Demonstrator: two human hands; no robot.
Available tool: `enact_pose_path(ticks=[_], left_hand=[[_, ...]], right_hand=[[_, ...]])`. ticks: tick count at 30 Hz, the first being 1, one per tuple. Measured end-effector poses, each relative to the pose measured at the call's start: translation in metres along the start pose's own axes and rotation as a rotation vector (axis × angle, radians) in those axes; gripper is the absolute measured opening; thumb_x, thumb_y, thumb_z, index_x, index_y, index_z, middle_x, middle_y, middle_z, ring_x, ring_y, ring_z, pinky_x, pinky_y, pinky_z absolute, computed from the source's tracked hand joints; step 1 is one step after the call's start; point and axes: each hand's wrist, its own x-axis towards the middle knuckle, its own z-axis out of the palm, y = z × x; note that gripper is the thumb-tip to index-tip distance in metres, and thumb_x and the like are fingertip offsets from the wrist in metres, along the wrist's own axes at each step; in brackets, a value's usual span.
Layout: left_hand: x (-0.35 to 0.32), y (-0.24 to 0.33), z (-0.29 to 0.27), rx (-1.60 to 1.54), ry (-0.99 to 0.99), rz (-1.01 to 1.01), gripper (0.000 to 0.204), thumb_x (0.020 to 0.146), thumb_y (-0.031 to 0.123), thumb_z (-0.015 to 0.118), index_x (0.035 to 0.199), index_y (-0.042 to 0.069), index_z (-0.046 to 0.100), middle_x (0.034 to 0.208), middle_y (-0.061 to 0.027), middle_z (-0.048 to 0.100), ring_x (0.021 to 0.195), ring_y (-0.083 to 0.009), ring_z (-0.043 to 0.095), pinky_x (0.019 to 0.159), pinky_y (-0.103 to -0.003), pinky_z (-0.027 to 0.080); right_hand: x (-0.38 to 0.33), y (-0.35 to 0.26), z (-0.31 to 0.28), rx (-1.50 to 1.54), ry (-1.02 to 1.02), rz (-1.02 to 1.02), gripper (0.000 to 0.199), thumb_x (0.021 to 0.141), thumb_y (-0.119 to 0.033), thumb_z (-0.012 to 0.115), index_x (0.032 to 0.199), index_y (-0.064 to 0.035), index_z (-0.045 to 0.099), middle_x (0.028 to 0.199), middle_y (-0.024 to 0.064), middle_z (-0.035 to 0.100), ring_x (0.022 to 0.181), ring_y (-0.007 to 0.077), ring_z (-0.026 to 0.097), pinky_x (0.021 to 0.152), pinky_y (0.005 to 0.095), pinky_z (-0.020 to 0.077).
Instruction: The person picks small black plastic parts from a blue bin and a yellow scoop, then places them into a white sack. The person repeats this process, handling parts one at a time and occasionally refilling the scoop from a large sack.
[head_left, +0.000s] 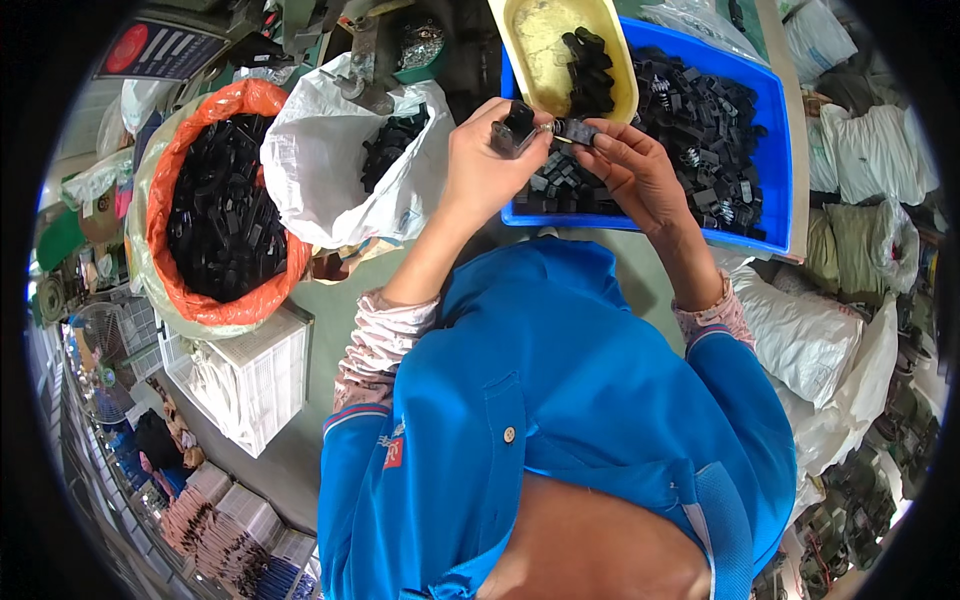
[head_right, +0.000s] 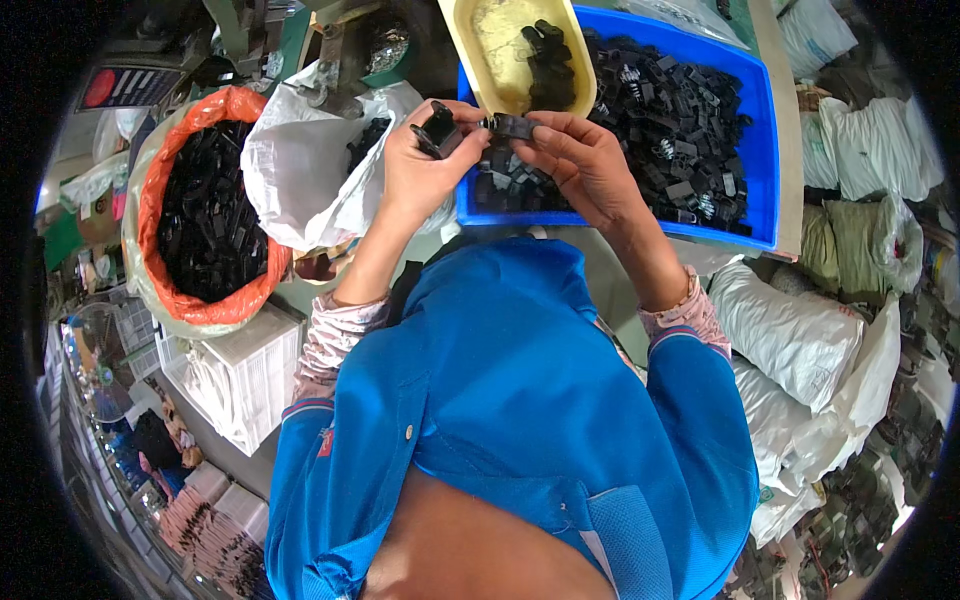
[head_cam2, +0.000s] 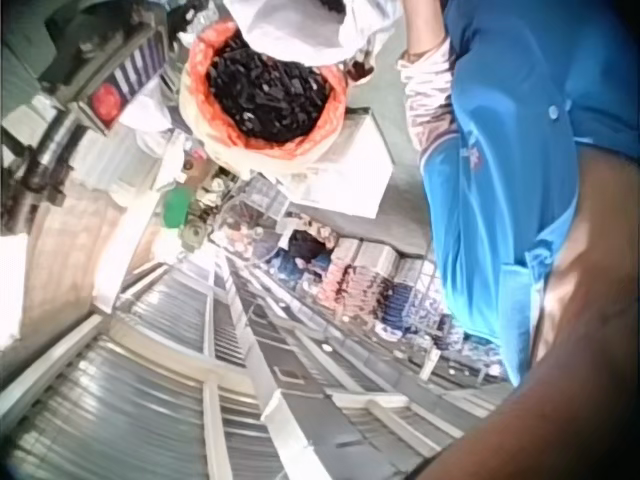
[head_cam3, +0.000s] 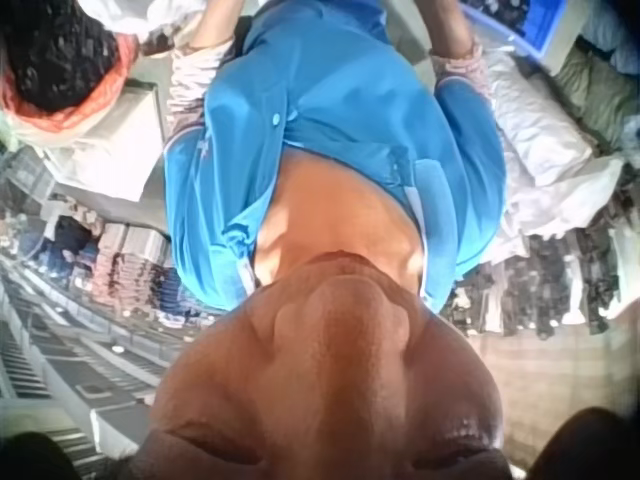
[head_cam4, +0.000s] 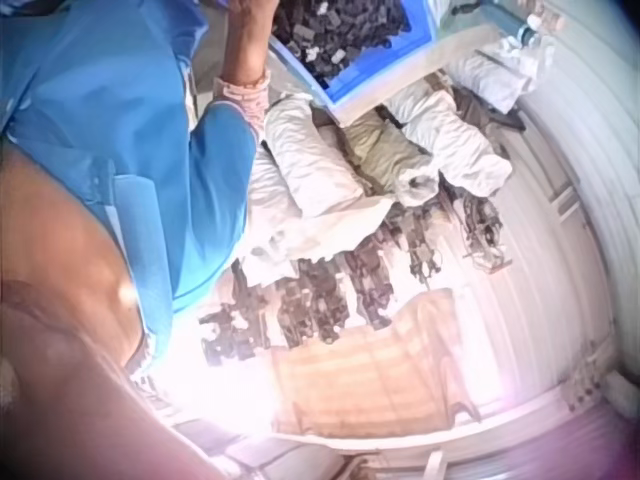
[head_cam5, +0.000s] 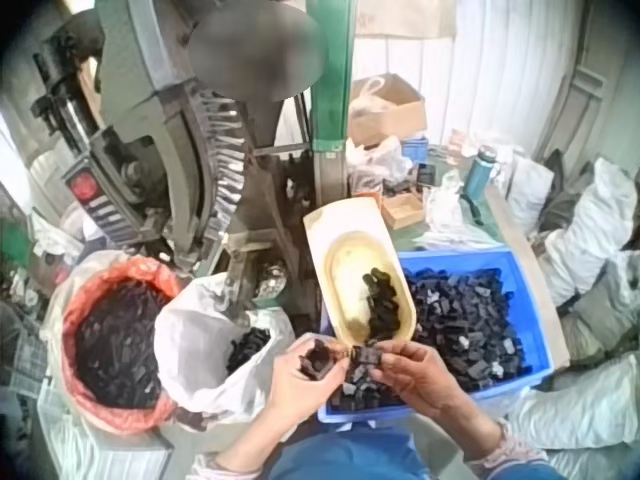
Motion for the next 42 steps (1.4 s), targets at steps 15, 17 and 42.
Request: enact_pose_path(ticks=[15,17,42], left_hand=[[-0.003,-0.016,-0.005,-0.453,-0.025,-0.431,0.021,0.087,0.006,0.073,0.103,-0.007,0.067,0.092,-0.014,0.07,0.079,-0.0177,0.071,0.073,-0.03,0.06],[-0.004,-0.021,-0.002,-0.517,-0.015,-0.426,0.029,0.087,0.008,0.074,0.109,-0.007,0.064,0.092,-0.0128,0.069,0.079,-0.017,0.069,0.068,-0.029,0.058],[-0.023,-0.001,-0.015,-0.577,-0.454,-0.564,0.039,0.094,0.021,0.066,0.129,0.006,0.055,0.123,-0.0096,0.065,0.095,-0.0211,0.07,0.062,-0.028,0.056]], right_hand=[[0.02,0.018,0.001,-0.242,-0.032,-0.133,0.03,0.094,-0.006,0.062,0.121,0.0066,0.058,0.107,0.0138,0.068,0.093,0.0209,0.069,0.085,0.032,0.0563],[0.019,0.018,0.003,-0.192,0.002,-0.085,0.03,0.094,-0.008,0.061,0.121,0.0061,0.058,0.107,0.0125,0.067,0.095,0.0201,0.068,0.085,0.0314,0.0563],[0.026,-0.028,0.005,-0.577,-0.12,-0.197,0.024,0.091,-0.014,0.07,0.108,0.0028,0.064,0.098,0.0085,0.068,0.088,0.0158,0.067,0.082,0.0301,0.0559]])
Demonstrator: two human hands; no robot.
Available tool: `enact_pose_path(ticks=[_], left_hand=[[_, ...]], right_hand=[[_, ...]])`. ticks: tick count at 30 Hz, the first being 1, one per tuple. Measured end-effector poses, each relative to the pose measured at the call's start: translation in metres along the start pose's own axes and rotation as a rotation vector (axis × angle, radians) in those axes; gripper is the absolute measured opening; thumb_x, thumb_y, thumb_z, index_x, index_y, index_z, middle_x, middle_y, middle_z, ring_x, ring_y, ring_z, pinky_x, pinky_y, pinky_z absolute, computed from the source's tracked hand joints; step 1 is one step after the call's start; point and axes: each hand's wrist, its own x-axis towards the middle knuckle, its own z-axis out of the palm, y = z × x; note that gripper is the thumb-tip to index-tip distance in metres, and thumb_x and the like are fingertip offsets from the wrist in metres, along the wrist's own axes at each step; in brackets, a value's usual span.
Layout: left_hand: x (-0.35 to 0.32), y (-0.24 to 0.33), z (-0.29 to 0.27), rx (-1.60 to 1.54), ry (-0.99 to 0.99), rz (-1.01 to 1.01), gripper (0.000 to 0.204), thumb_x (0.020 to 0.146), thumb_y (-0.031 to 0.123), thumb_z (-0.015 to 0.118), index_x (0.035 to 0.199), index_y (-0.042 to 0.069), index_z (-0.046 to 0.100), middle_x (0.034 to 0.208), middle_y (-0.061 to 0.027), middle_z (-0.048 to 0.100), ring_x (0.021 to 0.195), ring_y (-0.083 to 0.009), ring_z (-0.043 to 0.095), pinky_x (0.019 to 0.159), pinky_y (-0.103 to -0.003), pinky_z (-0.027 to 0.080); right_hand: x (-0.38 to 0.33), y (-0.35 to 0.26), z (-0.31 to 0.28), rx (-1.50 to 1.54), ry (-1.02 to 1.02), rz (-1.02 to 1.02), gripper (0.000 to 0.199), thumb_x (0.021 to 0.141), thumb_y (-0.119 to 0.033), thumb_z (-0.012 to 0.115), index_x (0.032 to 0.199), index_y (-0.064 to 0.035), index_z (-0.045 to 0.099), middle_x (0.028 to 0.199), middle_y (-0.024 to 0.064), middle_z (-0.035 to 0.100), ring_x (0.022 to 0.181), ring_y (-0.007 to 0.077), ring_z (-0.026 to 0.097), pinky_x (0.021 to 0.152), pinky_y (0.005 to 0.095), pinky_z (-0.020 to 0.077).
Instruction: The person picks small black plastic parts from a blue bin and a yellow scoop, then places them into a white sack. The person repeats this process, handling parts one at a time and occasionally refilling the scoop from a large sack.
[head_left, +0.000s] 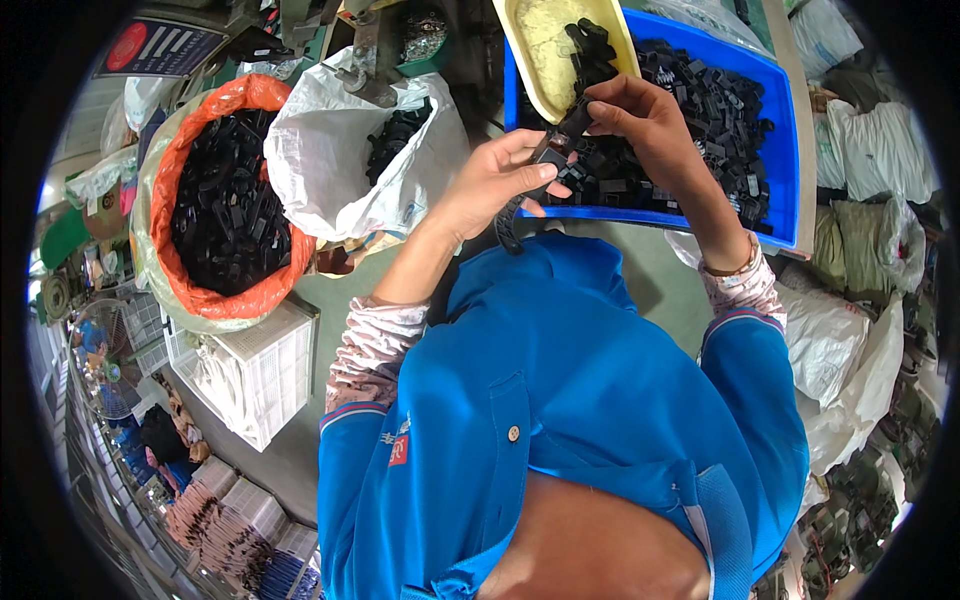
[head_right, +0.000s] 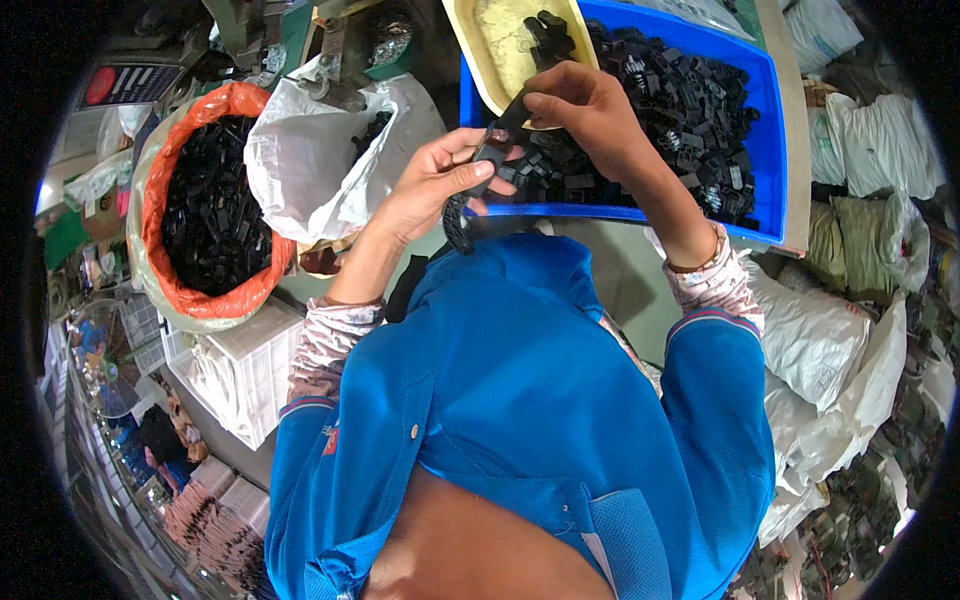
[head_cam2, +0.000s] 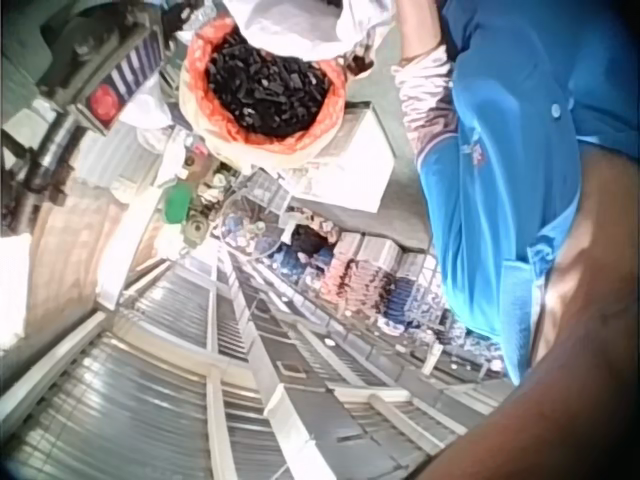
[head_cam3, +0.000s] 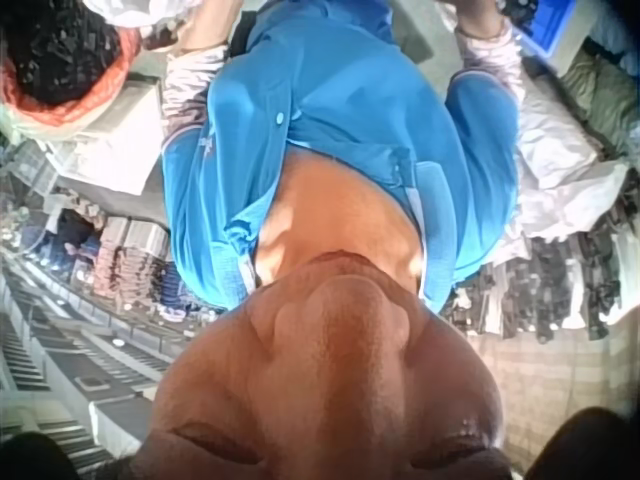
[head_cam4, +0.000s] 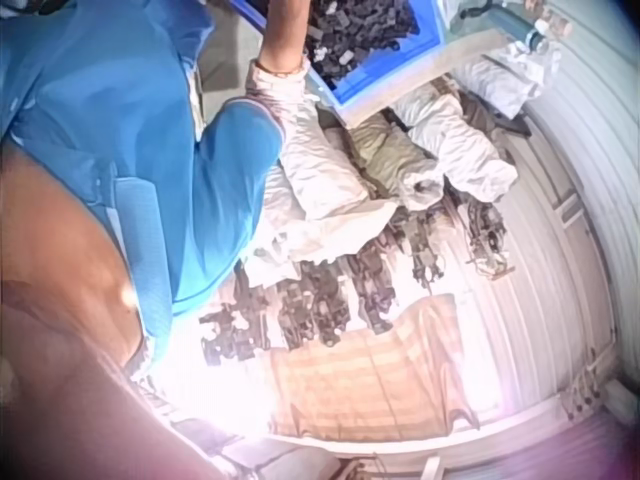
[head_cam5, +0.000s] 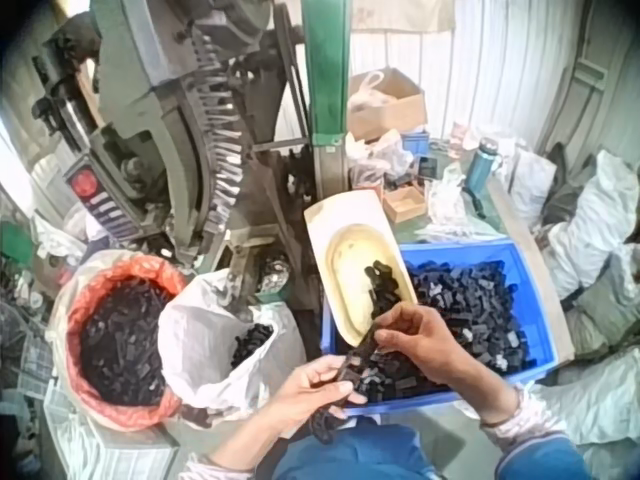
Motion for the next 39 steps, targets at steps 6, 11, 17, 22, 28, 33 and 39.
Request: enact_pose_path(ticks=[6,11,17,22,28,33,39], left_hand=[[0.005,-0.005,0.001,-0.021,-0.001,0.033,0.038,0.094,0.021,0.065,0.127,0.006,0.053,0.123,-0.0107,0.065,0.095,-0.0214,0.07,0.06,-0.027,0.055],[0.008,-0.007,0.0,-0.017,0.006,0.052,0.035,0.094,0.017,0.066,0.125,0.006,0.053,0.119,-0.0121,0.067,0.092,-0.0216,0.071,0.059,-0.026,0.055],[0.01,-0.006,0.0,0.24,0.09,0.094,0.036,0.09,0.014,0.07,0.119,0.002,0.052,0.104,-0.0096,0.069,0.085,-0.0183,0.07,0.061,-0.027,0.053],[0.003,-0.012,0.006,0.712,0.288,0.272,0.038,0.084,0.013,0.077,0.113,0.004,0.053,0.091,-0.0069,0.067,0.075,-0.0098,0.063,0.063,-0.027,0.05],[-0.012,-0.009,-0.008,0.75,0.212,0.261,0.025,0.086,0.015,0.076,0.085,0.004,0.054,0.071,-0.0005,0.06,0.065,-0.0048,0.056,0.057,-0.024,0.043],[-0.019,-0.023,-0.027,0.637,0.334,0.3,0.025,0.087,0.018,0.074,0.086,0.004,0.053,0.069,-0.0086,0.059,0.059,-0.0111,0.055,0.054,-0.03,0.045],[-0.019,-0.014,-0.039,0.428,0.406,0.252,0.025,0.088,0.016,0.073,0.083,0.005,0.051,0.073,-0.0044,0.063,0.061,-0.0078,0.06,0.054,-0.025,0.046]], right_hand=[[0.0,0.001,0.005,-0.037,-0.036,0.042,0.02,0.092,-0.01,0.068,0.106,0.0024,0.062,0.1,0.0084,0.067,0.089,0.0156,0.066,0.082,0.0297,0.0562],[-0.007,0.008,0.013,0.088,-0.042,0.046,0.018,0.091,-0.007,0.069,0.103,0.003,0.06,0.098,0.0106,0.067,0.087,0.0153,0.066,0.081,0.0297,0.056],[-0.027,0.035,0.031,0.098,0.007,0.008,0.012,0.092,-0.01,0.069,0.098,-0.0003,0.064,0.098,0.003,0.068,0.091,0.0081,0.061,0.081,0.0236,0.0495],[-0.042,0.042,0.045,0.159,0.127,0.092,0.012,0.089,-0.009,0.072,0.094,-0.001,0.065,0.088,0.0019,0.067,0.08,0.0066,0.061,0.072,0.0226,0.0497],[-0.043,0.039,0.057,0.221,0.161,0.133,0.013,0.088,-0.009,0.073,0.093,0.0003,0.066,0.085,0.0028,0.067,0.075,0.008,0.062,0.069,0.0234,0.0519],[0.006,0.002,0.015,-0.905,-0.078,-0.239,0.02,0.084,-0.006,0.071,0.103,-0.0033,0.068,0.094,0.0083,0.066,0.076,0.0218,0.067,0.071,0.0302,0.0545],[0.085,0.029,-0.005,-1.492,-0.643,-0.145,0.017,0.079,-0.007,0.064,0.096,-0.0079,0.063,0.098,0.0149,0.062,0.089,0.0397,0.063,0.072,0.0475,0.0512]])
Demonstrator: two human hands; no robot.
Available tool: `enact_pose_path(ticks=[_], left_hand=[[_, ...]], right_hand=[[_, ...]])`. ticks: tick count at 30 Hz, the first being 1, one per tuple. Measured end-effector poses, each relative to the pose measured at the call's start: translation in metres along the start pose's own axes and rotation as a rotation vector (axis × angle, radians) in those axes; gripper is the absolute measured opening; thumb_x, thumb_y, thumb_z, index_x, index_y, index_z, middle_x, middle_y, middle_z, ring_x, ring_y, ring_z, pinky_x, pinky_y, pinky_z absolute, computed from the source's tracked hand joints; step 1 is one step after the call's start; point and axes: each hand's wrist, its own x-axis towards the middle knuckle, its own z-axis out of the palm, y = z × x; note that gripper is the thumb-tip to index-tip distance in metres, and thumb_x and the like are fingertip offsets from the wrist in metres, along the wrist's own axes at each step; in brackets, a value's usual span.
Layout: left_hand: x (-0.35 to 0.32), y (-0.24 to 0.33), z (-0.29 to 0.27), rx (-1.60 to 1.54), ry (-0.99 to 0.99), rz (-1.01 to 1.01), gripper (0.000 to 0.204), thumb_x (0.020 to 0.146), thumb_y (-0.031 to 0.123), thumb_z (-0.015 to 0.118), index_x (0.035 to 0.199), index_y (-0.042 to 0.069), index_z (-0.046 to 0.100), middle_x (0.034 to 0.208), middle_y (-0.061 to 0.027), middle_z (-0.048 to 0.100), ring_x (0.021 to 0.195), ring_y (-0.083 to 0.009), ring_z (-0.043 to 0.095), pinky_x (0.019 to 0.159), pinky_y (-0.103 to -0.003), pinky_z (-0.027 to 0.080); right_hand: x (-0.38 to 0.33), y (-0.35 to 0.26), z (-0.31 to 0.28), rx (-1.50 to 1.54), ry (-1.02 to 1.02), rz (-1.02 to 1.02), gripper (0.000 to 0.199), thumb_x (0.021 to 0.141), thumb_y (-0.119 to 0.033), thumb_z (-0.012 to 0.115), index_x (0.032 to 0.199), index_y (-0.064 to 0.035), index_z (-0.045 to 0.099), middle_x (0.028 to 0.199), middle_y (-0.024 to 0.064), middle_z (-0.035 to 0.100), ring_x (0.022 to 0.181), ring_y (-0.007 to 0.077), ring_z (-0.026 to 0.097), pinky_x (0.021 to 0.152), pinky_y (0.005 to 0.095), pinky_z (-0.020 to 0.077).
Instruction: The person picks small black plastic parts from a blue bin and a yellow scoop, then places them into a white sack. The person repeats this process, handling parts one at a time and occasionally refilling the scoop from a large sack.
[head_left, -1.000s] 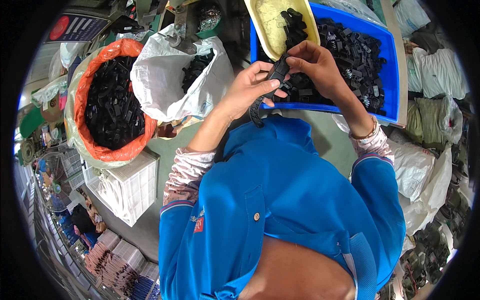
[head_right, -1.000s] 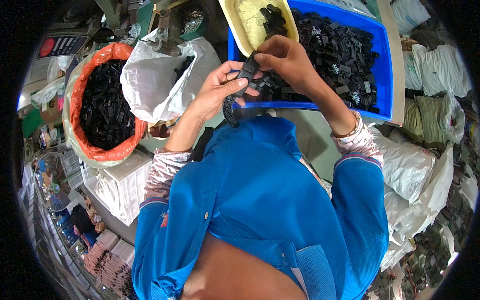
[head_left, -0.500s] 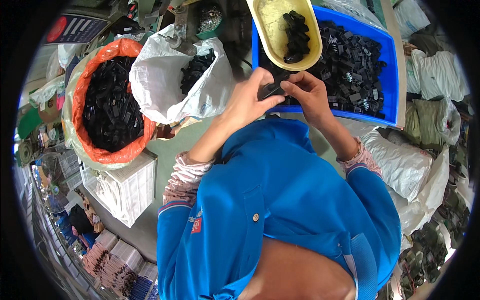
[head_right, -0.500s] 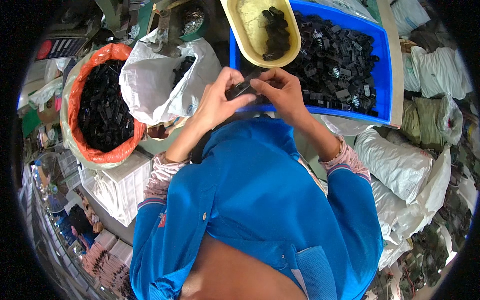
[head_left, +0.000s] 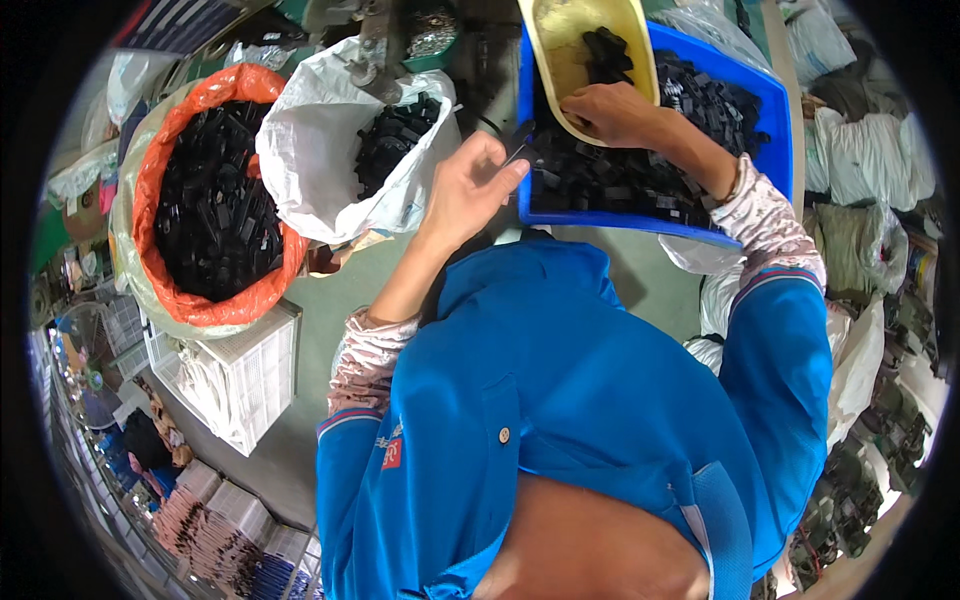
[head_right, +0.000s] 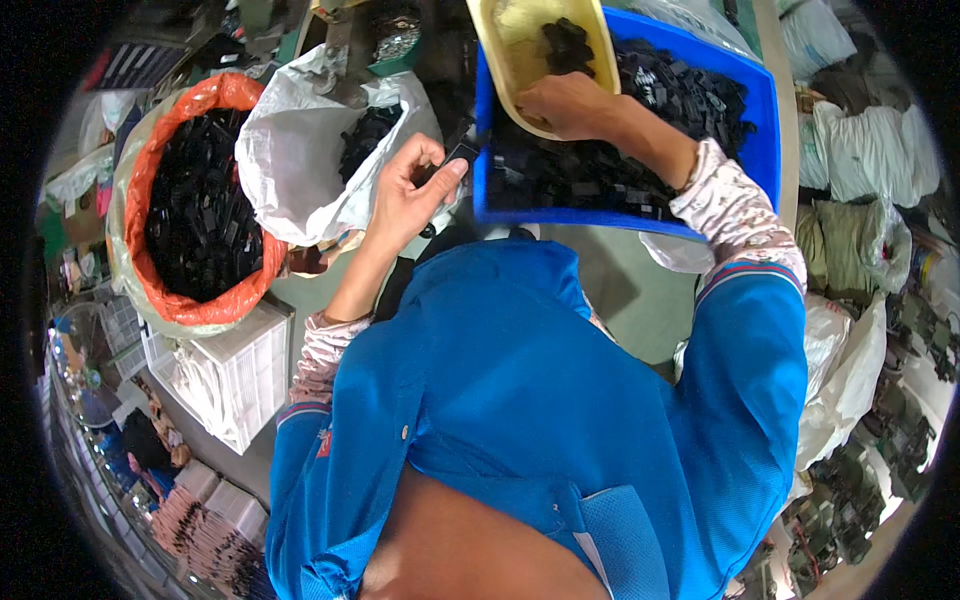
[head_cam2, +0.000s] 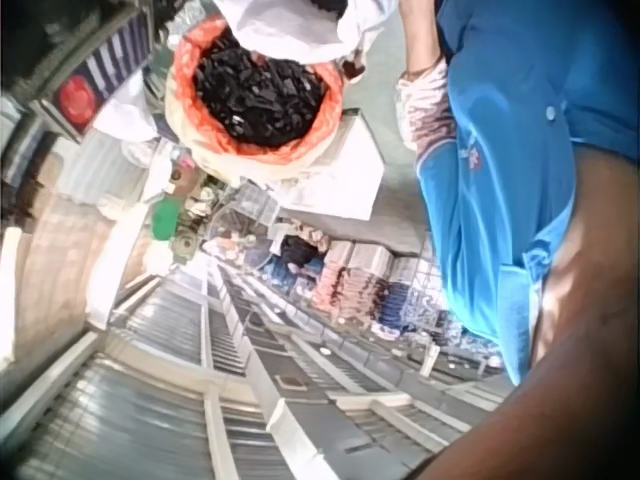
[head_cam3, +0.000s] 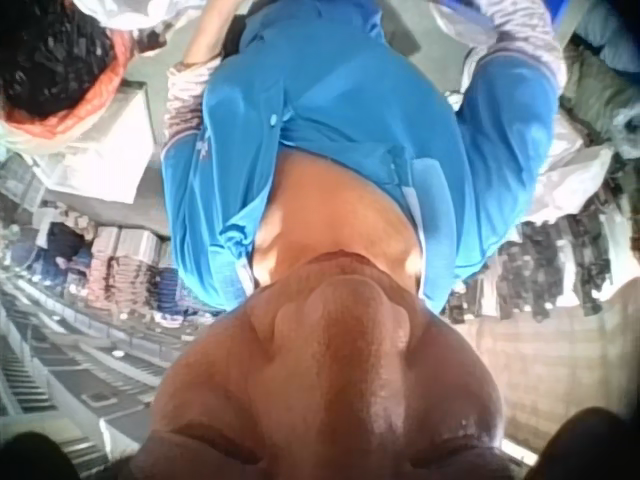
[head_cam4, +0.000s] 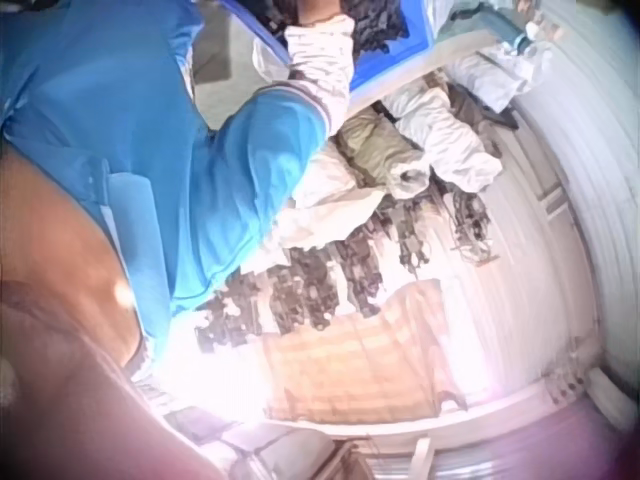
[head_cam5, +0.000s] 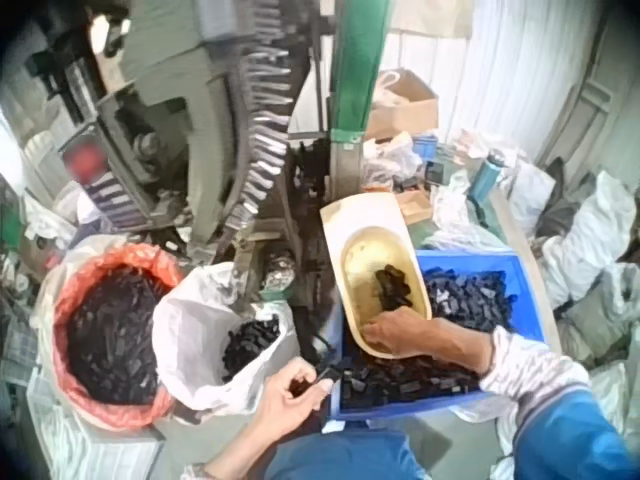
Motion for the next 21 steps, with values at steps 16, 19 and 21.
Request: enact_pose_path(ticks=[16,19,21], left_hand=[[0.006,-0.011,-0.099,0.096,0.131,0.316,0.024,0.083,0.004,0.075,0.078,0.001,0.051,0.12,-0.019,0.067,0.104,-0.0155,0.063,0.088,-0.031,0.049],[0.008,-0.01,-0.119,0.118,0.132,0.339,0.024,0.083,0.003,0.075,0.077,0.001,0.052,0.12,-0.0193,0.068,0.101,-0.017,0.065,0.085,-0.031,0.05],[0.011,-0.006,-0.134,0.136,0.108,0.348,0.023,0.082,0.003,0.075,0.077,0.001,0.052,0.119,-0.0194,0.068,0.098,-0.0173,0.067,0.083,-0.03,0.051]], right_hand=[[0.049,-0.109,-0.034,1.471,0.424,0.055,0.029,0.095,-0.012,0.066,0.119,0.0027,0.062,0.088,0.0049,0.067,0.076,0.0103,0.064,0.072,0.0248,0.054],[0.063,-0.119,-0.043,1.359,0.424,0.05,0.029,0.093,-0.007,0.066,0.12,0.0038,0.061,0.089,0.0052,0.068,0.078,0.0102,0.065,0.074,0.0242,0.0538],[0.074,-0.124,-0.046,1.312,0.454,0.063,0.026,0.091,-0.003,0.066,0.116,0.0035,0.062,0.094,0.0087,0.07,0.077,0.0113,0.066,0.072,0.0241,0.0529]])
